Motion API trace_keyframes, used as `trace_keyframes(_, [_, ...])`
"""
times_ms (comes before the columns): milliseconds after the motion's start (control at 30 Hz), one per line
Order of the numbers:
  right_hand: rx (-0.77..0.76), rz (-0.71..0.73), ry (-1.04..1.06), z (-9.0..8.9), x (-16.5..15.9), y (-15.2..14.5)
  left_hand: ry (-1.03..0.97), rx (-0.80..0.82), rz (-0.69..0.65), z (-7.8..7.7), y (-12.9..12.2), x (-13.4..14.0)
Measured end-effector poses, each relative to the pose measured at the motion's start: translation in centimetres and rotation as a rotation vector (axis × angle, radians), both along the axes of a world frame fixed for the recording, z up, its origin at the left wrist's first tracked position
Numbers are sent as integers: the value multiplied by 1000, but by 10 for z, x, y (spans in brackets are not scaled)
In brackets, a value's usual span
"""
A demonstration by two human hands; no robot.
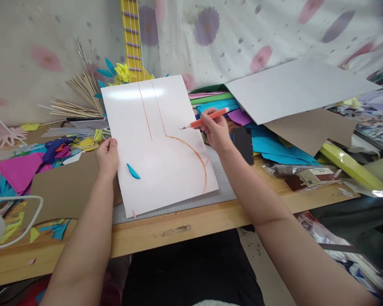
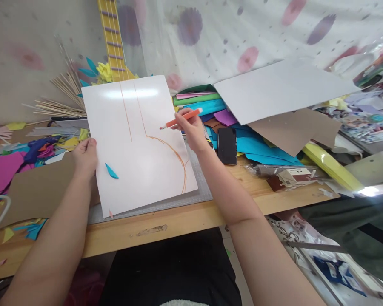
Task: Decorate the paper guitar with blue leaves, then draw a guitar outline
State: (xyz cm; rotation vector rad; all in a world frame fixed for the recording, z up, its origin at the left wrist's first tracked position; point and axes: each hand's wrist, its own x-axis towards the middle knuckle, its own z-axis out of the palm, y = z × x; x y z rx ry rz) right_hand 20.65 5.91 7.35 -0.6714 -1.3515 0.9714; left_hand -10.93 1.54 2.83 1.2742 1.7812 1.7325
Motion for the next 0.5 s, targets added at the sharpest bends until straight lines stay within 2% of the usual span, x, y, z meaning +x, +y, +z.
trace_keyframes(100, [3, 51, -89, -6, -23, 3, 54, -33, -30, -3, -1, 1])
trace_keyframes(200, [3, 71, -147, -19, -33, 4, 109, -71, -63, -8, -1, 2])
trace_keyframes(367, [-55, 43, -183, -42, -25, -1, 191, -126, -89, -18, 1, 4])
trace_keyframes(500, [-74, 29, -210, -49, -18, -6, 225, -141, -84, -25, 2, 5])
